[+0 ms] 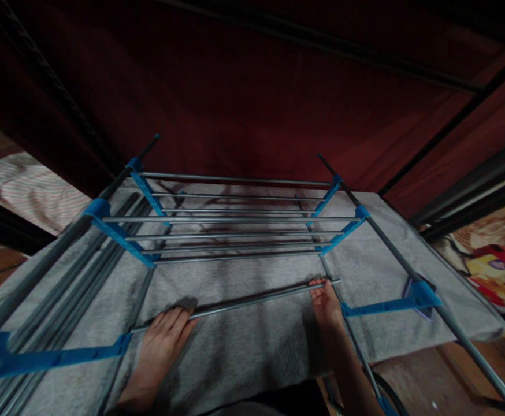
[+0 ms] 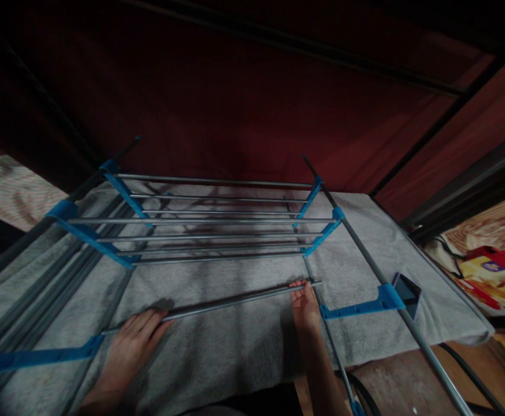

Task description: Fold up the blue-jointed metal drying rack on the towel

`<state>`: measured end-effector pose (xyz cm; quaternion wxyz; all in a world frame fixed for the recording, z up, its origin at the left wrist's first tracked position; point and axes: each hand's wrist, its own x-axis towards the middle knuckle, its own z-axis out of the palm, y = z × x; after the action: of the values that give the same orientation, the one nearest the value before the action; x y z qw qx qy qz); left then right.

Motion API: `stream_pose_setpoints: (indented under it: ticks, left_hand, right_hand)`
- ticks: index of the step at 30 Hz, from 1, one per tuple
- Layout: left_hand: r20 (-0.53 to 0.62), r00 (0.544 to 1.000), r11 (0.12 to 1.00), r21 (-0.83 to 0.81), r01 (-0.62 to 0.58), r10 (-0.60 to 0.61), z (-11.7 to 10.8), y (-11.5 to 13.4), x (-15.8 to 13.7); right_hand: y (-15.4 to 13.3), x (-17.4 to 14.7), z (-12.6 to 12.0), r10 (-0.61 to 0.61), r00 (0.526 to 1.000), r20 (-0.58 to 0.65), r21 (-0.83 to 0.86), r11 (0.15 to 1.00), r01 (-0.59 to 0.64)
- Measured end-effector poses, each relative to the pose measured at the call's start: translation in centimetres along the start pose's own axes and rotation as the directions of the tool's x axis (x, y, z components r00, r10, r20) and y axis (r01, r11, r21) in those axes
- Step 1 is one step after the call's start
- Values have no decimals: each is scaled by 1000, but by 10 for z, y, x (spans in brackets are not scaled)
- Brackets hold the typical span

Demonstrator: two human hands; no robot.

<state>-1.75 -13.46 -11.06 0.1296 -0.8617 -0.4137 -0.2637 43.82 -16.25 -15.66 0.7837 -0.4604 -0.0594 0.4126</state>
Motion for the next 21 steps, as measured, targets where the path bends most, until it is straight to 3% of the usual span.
stream_pose_setpoints:
  ticks: [21]
  left_hand:
    - [-7,1000,1000,-21,0,0,4,-4,-7]
  right_hand:
    - [-8,-8,6,41,999,-20,6,999,-41]
